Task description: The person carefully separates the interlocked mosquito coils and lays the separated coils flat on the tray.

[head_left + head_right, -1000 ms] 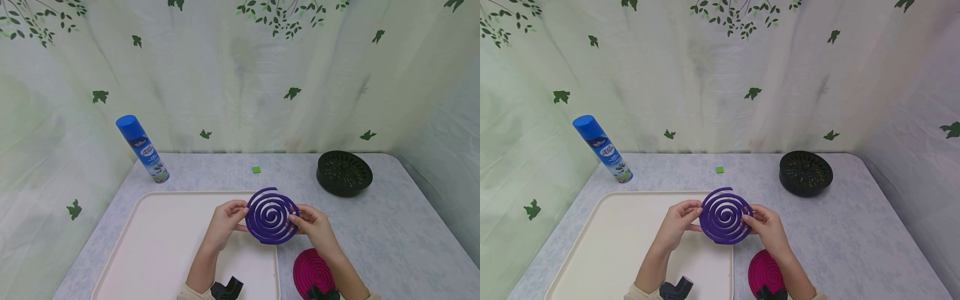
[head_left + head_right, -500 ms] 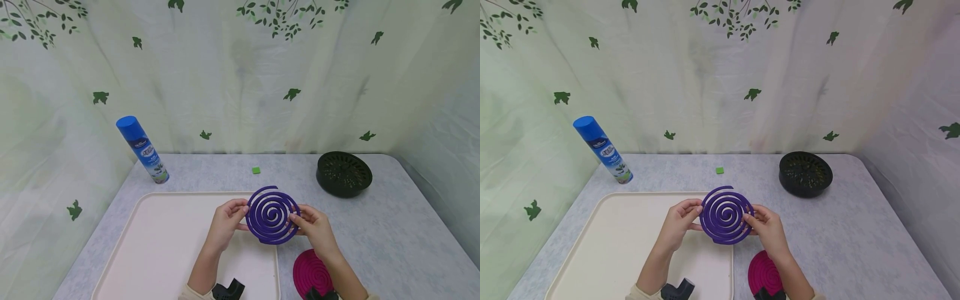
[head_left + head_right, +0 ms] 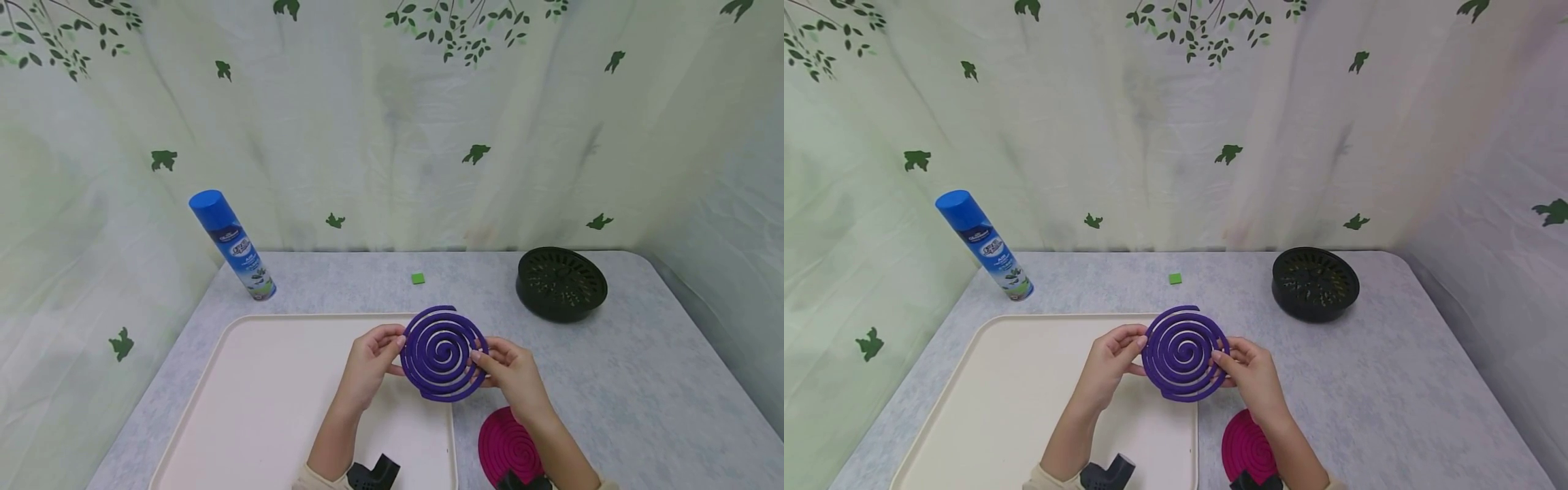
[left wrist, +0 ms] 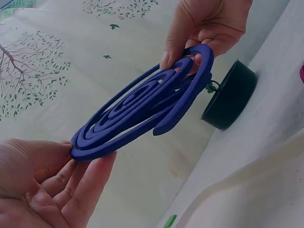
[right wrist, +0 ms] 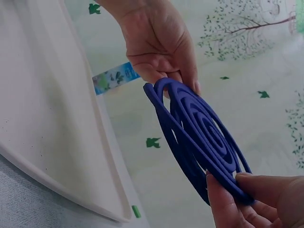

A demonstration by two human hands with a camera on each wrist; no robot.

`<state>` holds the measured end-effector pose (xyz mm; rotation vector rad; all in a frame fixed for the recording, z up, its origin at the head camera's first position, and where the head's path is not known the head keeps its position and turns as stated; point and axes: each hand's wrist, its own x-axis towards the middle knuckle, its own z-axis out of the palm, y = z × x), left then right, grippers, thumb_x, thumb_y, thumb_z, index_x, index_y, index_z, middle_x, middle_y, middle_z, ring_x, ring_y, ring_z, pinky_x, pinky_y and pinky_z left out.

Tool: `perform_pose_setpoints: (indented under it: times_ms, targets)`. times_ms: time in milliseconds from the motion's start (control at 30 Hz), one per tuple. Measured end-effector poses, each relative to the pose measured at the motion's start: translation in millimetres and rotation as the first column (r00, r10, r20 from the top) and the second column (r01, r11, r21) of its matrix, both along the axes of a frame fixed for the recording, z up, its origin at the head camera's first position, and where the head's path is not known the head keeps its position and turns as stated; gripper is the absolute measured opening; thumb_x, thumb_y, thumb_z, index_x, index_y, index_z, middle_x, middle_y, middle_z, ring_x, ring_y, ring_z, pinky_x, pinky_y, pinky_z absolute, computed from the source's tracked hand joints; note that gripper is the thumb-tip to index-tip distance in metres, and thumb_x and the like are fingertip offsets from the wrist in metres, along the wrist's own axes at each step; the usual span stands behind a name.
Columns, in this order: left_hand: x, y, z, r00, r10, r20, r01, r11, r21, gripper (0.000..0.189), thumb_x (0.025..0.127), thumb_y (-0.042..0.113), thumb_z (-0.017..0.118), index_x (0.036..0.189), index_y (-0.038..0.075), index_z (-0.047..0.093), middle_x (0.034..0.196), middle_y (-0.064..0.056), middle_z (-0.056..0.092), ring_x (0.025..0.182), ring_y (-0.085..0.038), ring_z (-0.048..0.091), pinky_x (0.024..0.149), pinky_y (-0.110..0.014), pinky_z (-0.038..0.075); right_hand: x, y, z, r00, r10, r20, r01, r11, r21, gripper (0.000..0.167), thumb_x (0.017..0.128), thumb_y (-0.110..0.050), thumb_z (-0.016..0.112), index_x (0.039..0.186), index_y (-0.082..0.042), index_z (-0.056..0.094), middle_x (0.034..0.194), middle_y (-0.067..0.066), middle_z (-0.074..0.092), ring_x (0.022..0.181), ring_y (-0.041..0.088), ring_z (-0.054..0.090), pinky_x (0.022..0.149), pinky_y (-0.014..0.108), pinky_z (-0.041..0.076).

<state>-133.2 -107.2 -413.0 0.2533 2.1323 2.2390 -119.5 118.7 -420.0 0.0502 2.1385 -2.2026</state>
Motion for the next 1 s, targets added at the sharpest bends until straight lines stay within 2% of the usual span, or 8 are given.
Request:
perform_pose_setpoints:
  times_ms: [300,467,600,833,1000]
  targets:
    - [-1.1,-1.2,-1.6,1.0,0.015,0.016,-0.015,1.0,0.018,0.02,0.089,0.007,0.055,0.103,-0.007,0.058,0.089,-0.014,0.062,0.076,-0.017,0.061,0.054,-0.035,0.053,0.2,0.6,-0.8,0.998,0.042,0.049,-0.039,0.997,-0.059,0.025,0.083,-0.007,0.063,0.102,0.007,0.056,0.076,0.01,0.064,0.062,0.018,0.062,0.053,0.03,0.053]
    - [-2.4,-2.1,-5.6,1.0,0.014,-0.016,-0.013,0.999,0.036,0.021,0.089,0.009,0.056,0.103,-0.006,0.058,0.087,-0.01,0.062,0.076,-0.015,0.061,0.053,-0.034,0.053,0.9,1.1,-0.6,0.995,0.079,0.068,-0.07,0.991,-0.114,0.031,0.083,-0.01,0.064,0.107,0.006,0.055,0.081,0.007,0.065,0.068,0.015,0.062,0.055,0.029,0.053]
    - [-2.9,-2.2,-7.8,0.999,0.003,-0.047,-0.001,0.999,0.047,0.021,0.089,0.01,0.056,0.102,-0.007,0.057,0.086,-0.009,0.062,0.075,-0.015,0.061,0.052,-0.034,0.053,1.1,1.9,-0.7,0.991,0.12,0.056,-0.108,0.978,-0.178,0.028,0.083,-0.011,0.064,0.106,0.002,0.055,0.082,0.005,0.065,0.068,0.013,0.061,0.055,0.027,0.053]
    - [-1.8,-0.8,-3.7,0.999,0.026,0.042,-0.029,0.997,0.071,0.019,0.089,0.005,0.054,0.103,-0.008,0.057,0.087,-0.013,0.062,0.075,-0.017,0.06,0.053,-0.033,0.053,1.4,1.7,-2.9,0.987,0.158,0.02,-0.147,0.954,-0.262,0.013,0.086,-0.008,0.06,0.098,-0.005,0.059,0.079,0.004,0.066,0.067,0.013,0.062,0.054,0.026,0.053]
    - [-2.1,0.1,-3.4,0.997,0.013,0.072,-0.019,0.997,0.079,0.018,0.09,0.002,0.052,0.104,-0.009,0.055,0.087,-0.011,0.063,0.076,-0.017,0.061,0.055,-0.03,0.053,3.2,-0.8,-3.5,0.988,0.153,0.017,-0.144,0.956,-0.254,0.016,0.086,-0.008,0.06,0.1,-0.003,0.059,0.079,0.002,0.066,0.069,0.012,0.062,0.054,0.025,0.053]
